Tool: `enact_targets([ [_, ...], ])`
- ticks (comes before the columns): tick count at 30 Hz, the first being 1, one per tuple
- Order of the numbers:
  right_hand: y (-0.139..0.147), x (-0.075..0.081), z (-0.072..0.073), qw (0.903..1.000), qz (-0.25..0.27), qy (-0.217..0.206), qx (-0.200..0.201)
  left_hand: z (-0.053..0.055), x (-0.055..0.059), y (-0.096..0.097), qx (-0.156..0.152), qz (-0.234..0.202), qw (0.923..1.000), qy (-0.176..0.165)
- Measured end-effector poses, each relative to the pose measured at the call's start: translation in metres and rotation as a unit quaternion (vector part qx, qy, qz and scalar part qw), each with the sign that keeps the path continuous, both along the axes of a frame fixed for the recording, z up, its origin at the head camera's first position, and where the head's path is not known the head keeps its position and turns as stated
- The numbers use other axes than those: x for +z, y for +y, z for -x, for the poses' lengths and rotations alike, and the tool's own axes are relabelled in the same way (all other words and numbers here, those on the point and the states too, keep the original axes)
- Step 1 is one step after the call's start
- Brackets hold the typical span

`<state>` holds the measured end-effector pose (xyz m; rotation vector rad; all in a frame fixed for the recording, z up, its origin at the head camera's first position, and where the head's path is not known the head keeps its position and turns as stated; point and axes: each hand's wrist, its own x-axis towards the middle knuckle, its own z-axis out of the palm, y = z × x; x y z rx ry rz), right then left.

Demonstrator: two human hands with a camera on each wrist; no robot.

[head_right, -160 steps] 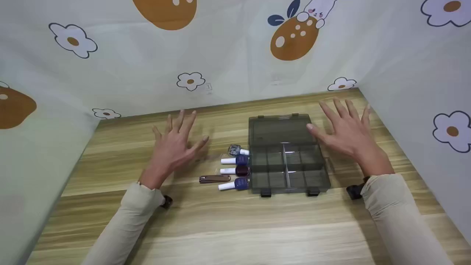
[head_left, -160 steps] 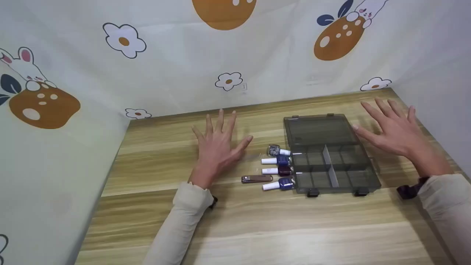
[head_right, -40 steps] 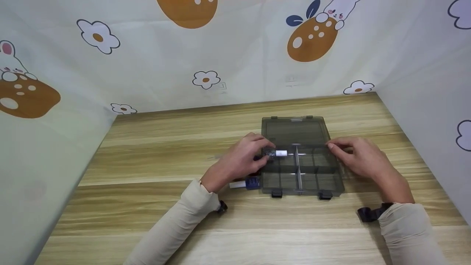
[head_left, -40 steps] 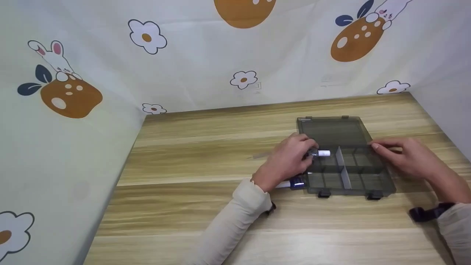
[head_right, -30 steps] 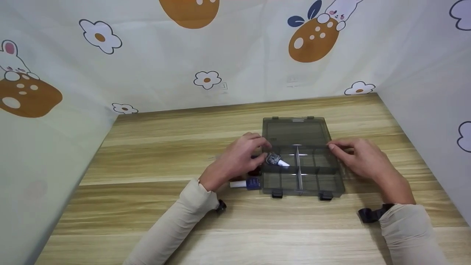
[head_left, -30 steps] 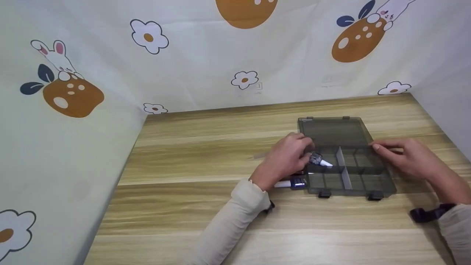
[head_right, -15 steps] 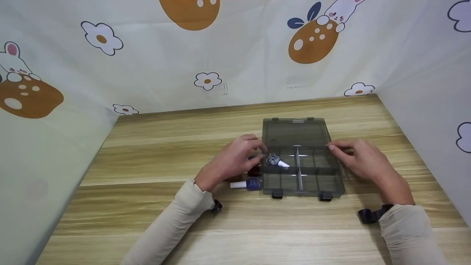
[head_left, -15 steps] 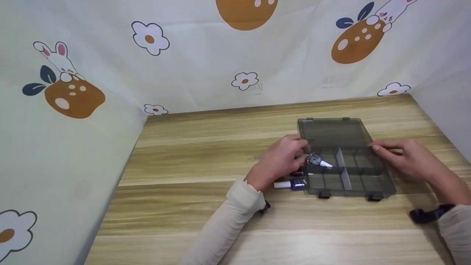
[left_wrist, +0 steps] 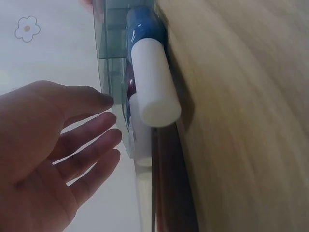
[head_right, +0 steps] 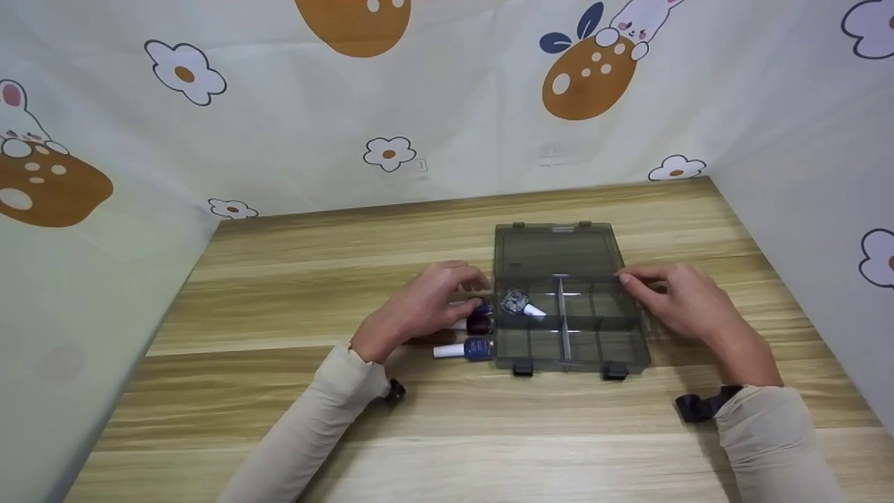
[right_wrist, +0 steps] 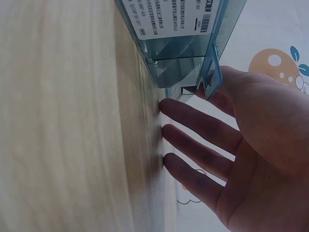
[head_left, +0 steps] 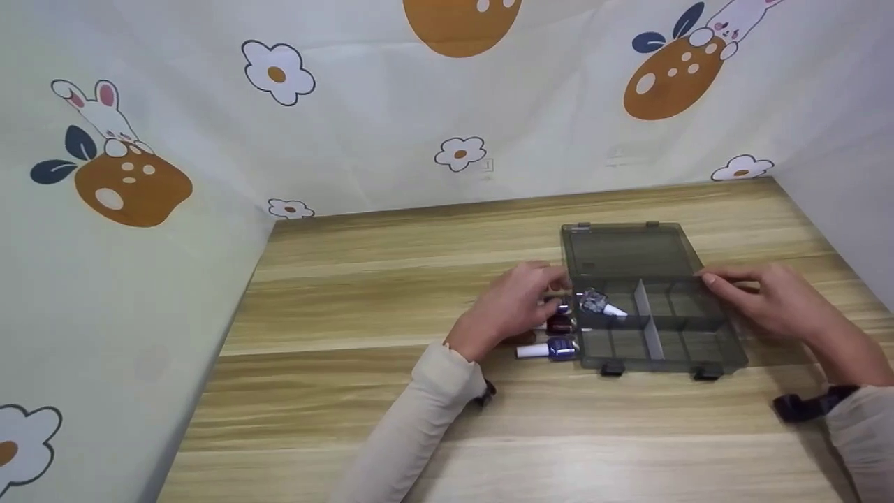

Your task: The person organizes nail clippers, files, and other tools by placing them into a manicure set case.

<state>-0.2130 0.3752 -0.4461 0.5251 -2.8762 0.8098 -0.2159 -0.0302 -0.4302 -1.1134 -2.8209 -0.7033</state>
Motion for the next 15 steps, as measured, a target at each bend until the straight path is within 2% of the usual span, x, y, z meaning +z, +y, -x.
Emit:
enact_targets([
  [6, -0.0003, 0.0002, -0.0001, 1.0000, 0.000, -0.001, -0.002, 0.0032, -0.0014, -0.0066, -0.006, 0.008, 0.9999, -0.010],
  [15, -0.0015, 0.0001, -0.0005, 1.0000, 0.003, -0.001, 0.001, 0.0053, -0.0065, -0.0068, -0.017, 0.011, 0.9988, -0.044],
])
